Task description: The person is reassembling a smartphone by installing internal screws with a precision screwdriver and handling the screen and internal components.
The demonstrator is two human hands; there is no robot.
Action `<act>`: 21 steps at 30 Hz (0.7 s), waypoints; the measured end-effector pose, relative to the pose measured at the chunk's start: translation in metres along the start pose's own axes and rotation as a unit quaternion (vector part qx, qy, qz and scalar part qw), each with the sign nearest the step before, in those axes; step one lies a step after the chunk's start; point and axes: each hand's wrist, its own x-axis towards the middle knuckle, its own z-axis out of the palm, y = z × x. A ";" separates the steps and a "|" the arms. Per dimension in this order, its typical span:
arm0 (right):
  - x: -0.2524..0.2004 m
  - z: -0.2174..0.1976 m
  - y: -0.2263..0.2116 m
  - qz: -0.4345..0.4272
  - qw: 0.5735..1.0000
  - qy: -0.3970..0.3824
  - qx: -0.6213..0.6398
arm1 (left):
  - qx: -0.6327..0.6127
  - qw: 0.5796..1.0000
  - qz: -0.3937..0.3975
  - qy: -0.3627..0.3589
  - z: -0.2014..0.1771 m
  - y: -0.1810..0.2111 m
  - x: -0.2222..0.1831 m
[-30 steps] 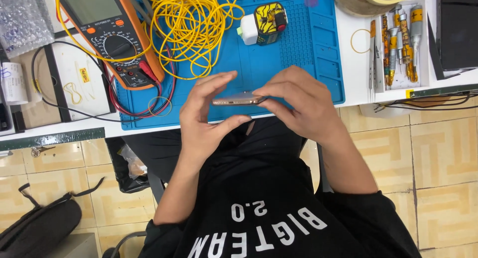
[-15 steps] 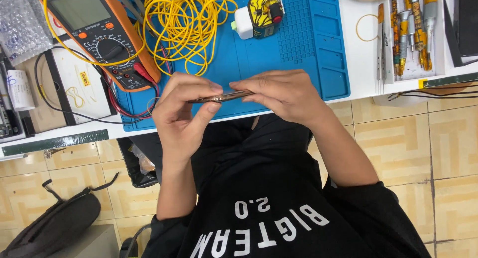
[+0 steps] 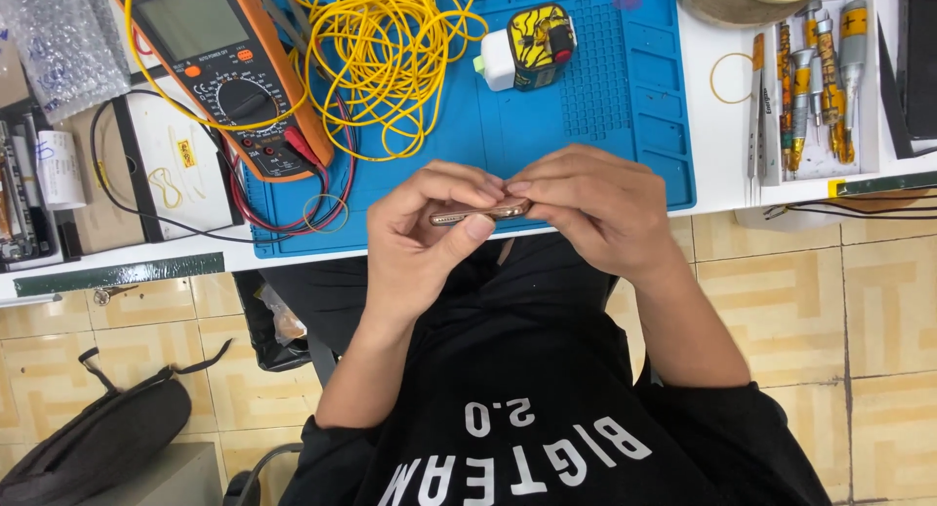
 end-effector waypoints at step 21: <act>-0.011 -0.023 0.002 0.020 0.999 -0.013 0.036 | 0.091 0.995 0.029 -0.009 0.033 0.009 0.008</act>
